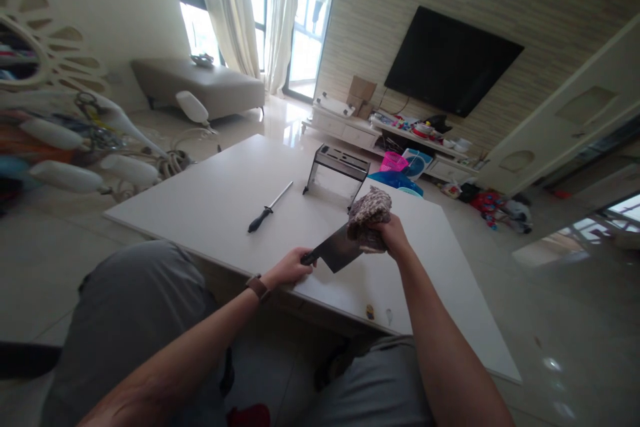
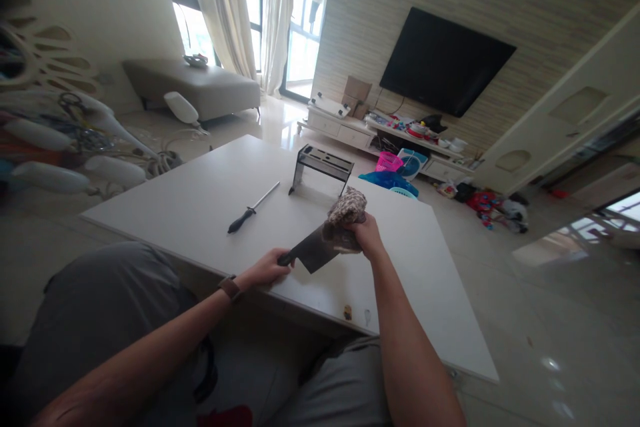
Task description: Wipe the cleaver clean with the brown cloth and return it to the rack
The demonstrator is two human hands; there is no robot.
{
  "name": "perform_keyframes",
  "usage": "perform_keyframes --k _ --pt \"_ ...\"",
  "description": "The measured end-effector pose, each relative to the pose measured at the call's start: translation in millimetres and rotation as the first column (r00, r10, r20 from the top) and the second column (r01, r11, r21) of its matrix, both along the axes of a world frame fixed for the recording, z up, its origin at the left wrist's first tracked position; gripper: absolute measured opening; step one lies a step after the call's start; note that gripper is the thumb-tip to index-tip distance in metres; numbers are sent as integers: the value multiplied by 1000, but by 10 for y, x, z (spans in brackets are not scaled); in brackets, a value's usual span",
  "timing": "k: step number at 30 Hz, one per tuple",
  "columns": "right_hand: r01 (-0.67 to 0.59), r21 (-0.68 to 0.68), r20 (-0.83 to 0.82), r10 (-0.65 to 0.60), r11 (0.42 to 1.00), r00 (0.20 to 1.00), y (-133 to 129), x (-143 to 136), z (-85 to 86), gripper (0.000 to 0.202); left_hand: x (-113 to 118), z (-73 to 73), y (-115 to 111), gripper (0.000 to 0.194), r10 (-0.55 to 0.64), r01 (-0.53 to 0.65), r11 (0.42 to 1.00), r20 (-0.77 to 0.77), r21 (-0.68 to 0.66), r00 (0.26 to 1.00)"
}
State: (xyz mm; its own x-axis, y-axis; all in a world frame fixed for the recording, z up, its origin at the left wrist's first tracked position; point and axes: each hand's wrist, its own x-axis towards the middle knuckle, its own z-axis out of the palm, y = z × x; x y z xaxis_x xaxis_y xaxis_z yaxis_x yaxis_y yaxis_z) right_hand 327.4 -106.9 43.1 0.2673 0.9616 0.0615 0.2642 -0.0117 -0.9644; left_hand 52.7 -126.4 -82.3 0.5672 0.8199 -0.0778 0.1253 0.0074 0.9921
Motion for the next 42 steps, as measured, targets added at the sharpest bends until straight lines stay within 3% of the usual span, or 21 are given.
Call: perform_keyframes --k 3,6,10,13,15,19,23,35,42 --pt "147 26 -62 -145 989 988 125 -43 -21 42 16 82 57 18 -20 22 995 30 -99 999" --pt "269 62 -287 -241 961 927 230 -72 -3 47 9 302 149 18 -27 27 990 2 -137 1000" --pt "283 95 -602 -172 954 780 277 -179 80 42 -29 725 343 16 -18 15 995 -23 -102 1000" --pt "203 85 -698 -87 975 710 244 -409 104 39 -46 971 522 15 4 -4 996 5 -92 1000" --pt "180 84 -724 -64 980 687 211 -634 77 36 -52 1056 629 14 12 -8 995 32 -100 999" --pt "144 52 -785 -49 988 618 144 -1089 -15 32 -100 1094 753 14 -11 14 998 51 -60 999" --pt "142 5 -805 -80 990 588 84 -1327 -27 30 -203 1083 789 16 -61 61 998 30 22 998" --pt "182 -28 -750 -141 983 647 -99 -1439 86 39 -293 1083 742 17 -105 106 994 5 -30 994" --pt "170 26 -659 -111 985 744 -169 -1364 72 44 -218 1013 736 16 -117 117 993 48 -5 992"
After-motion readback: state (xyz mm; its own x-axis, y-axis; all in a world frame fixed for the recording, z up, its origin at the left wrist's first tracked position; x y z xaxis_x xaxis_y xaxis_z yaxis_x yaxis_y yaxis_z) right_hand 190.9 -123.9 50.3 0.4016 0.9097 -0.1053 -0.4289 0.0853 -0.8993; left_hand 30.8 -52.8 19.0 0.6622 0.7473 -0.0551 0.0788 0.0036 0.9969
